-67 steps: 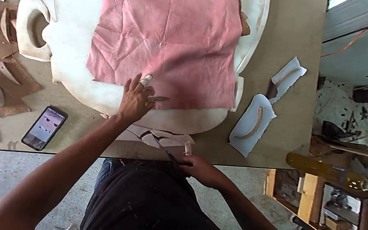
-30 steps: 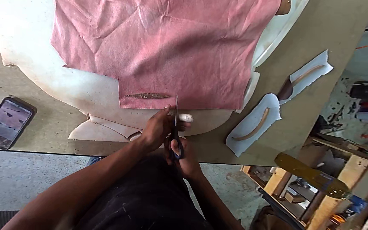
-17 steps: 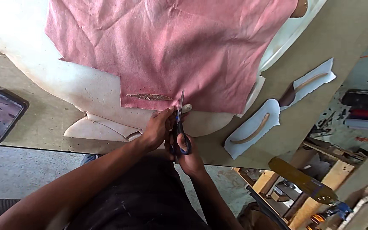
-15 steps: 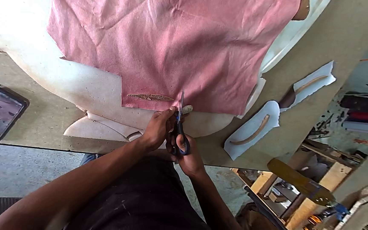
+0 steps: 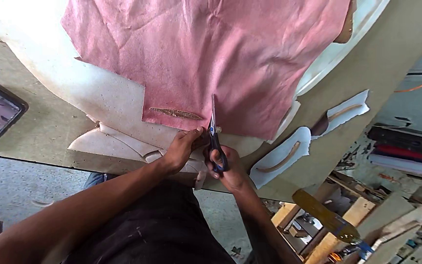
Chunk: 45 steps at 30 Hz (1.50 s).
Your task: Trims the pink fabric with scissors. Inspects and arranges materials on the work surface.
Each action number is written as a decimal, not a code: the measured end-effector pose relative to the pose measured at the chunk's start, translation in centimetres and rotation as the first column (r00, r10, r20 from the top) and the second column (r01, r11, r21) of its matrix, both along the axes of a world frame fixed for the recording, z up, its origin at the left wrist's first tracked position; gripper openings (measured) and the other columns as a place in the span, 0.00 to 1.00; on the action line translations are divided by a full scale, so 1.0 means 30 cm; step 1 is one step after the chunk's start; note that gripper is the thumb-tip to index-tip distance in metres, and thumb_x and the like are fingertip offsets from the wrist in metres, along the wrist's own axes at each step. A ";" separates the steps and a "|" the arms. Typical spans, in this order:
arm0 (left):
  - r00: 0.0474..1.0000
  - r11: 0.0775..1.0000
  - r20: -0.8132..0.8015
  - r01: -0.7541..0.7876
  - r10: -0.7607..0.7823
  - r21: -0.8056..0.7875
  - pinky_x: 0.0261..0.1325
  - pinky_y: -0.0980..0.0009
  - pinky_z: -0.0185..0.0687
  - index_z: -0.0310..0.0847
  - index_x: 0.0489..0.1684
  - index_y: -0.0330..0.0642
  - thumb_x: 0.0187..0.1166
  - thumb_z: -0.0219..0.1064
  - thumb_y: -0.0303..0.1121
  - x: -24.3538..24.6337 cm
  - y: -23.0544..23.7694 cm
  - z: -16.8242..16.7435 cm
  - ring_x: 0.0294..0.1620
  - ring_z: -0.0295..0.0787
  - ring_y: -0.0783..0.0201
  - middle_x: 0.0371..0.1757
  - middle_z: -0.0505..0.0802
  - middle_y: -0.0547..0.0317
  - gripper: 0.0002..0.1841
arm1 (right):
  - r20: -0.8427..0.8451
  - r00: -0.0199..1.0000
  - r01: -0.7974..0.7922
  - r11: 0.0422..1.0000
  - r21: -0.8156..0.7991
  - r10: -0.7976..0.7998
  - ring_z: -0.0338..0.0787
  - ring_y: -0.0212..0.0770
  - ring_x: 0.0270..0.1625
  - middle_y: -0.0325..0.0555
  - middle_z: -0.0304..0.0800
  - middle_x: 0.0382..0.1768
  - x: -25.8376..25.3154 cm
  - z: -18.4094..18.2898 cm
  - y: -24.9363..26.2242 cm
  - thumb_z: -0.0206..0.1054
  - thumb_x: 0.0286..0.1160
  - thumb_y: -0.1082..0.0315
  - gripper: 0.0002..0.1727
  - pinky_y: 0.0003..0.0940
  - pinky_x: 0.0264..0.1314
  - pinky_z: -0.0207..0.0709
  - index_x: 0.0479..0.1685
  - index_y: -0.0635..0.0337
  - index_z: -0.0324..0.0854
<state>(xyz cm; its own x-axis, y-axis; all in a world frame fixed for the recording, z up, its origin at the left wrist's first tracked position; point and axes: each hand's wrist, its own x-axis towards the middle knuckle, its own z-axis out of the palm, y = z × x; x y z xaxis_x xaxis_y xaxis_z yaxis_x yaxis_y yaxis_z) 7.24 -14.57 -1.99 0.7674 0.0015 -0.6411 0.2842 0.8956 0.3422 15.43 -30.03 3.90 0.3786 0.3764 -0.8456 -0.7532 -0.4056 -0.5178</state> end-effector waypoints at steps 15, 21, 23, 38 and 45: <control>0.997 1.000 0.077 -0.015 0.013 0.017 0.72 0.56 0.84 0.87 0.51 0.28 0.95 0.48 0.41 -0.023 0.013 -0.015 0.59 0.92 0.57 0.53 0.95 0.46 0.24 | 0.126 0.399 -0.894 0.416 -0.167 0.908 0.81 0.35 0.22 0.39 0.84 0.22 0.565 0.013 0.121 0.83 0.53 0.37 0.27 0.29 0.21 0.73 0.27 0.51 0.83; 0.997 1.000 0.075 0.004 -0.006 0.020 0.69 0.61 0.85 0.88 0.44 0.30 0.95 0.49 0.39 -0.026 0.022 -0.015 0.53 0.93 0.63 0.47 0.95 0.51 0.23 | 0.114 0.276 -0.949 0.289 -0.123 0.954 0.79 0.32 0.23 0.36 0.84 0.24 0.646 0.023 0.202 0.85 0.51 0.44 0.22 0.26 0.20 0.68 0.23 0.49 0.82; 0.997 0.999 0.079 0.016 -0.018 0.031 0.69 0.61 0.85 0.88 0.44 0.31 0.95 0.49 0.40 -0.027 0.023 -0.018 0.53 0.93 0.63 0.46 0.95 0.51 0.24 | 0.095 0.222 -0.967 0.231 -0.105 0.971 0.81 0.32 0.23 0.36 0.83 0.22 0.636 0.022 0.267 0.83 0.51 0.39 0.25 0.26 0.22 0.71 0.26 0.50 0.82; 0.992 0.998 0.114 -0.047 0.051 -0.033 0.72 0.53 0.84 0.86 0.53 0.29 0.94 0.50 0.37 -0.034 0.017 -0.029 0.61 0.91 0.56 0.56 0.93 0.46 0.20 | 0.201 0.075 -0.994 0.089 -0.059 0.977 0.78 0.29 0.20 0.33 0.80 0.18 0.591 -0.028 0.461 0.81 0.53 0.33 0.28 0.26 0.19 0.68 0.23 0.48 0.82; 0.990 0.999 0.131 -0.052 0.050 0.010 0.71 0.54 0.86 0.86 0.49 0.28 0.95 0.49 0.37 -0.038 0.019 -0.033 0.60 0.92 0.57 0.55 0.94 0.47 0.22 | 0.214 0.133 -0.988 0.145 -0.043 0.968 0.76 0.32 0.18 0.37 0.80 0.17 0.590 -0.040 0.487 0.85 0.55 0.44 0.25 0.26 0.18 0.64 0.17 0.51 0.79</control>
